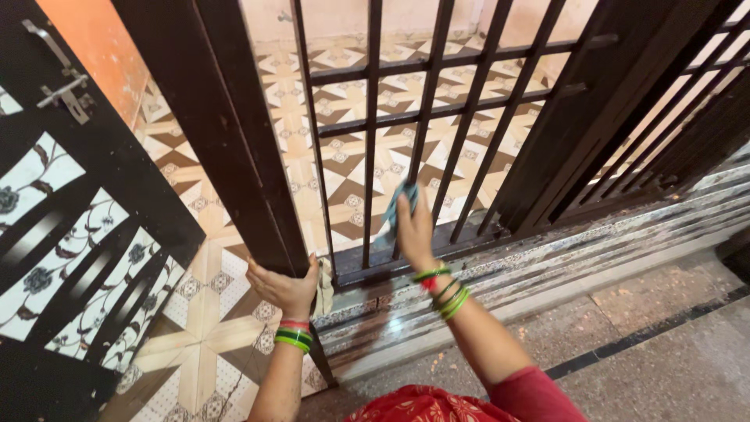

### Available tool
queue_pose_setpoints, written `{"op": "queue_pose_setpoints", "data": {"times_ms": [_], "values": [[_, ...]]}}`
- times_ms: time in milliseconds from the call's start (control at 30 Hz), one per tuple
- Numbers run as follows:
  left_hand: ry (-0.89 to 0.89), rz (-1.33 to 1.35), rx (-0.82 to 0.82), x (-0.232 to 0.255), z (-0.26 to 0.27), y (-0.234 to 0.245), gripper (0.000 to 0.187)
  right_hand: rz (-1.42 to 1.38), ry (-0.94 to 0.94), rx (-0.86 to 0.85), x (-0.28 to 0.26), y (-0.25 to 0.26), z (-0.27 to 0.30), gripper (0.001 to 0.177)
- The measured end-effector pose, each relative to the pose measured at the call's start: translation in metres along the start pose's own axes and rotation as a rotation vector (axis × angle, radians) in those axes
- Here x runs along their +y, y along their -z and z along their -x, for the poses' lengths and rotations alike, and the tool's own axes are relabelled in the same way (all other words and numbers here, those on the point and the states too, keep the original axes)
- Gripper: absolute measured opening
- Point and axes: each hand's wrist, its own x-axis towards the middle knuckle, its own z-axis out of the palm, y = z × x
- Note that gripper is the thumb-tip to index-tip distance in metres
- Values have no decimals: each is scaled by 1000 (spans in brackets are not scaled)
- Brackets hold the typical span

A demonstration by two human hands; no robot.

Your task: The person wipes the metal bars of a gate with a cloth, moving the cloth along both vertical and horizontal sections of the grill.

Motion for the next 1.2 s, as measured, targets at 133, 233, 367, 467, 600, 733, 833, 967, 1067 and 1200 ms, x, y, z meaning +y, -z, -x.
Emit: {"op": "queue_pose_setpoints", "data": {"times_ms": [133,233,367,467,600,733,833,967,1067,1200], "values": [[-21,11,26,-2,-2,-1,128,13,-148,-20,55,-7,54,22],[-29,-3,39,-3,-1,-2,129,-41,-378,85,65,2,83,31],[-12,13,33,-5,2,-3,128,-37,-214,427,54,27,73,31],[-2,-11,35,-5,2,-6,129,-126,73,617,1,63,28,31],[-6,-28,16,-7,3,-5,130,-140,319,526,-67,79,-37,37],[-15,19,14,-5,0,-1,129,-14,-3,276,-77,55,-63,33],[-19,25,11,-3,-2,2,129,143,189,237,-46,39,-62,26],[-21,47,15,-1,-4,4,129,195,110,209,11,38,-28,21],[-19,30,17,-1,-3,4,130,249,69,140,52,41,9,17],[-18,40,16,-1,-3,3,129,316,40,109,84,39,46,16]]}}
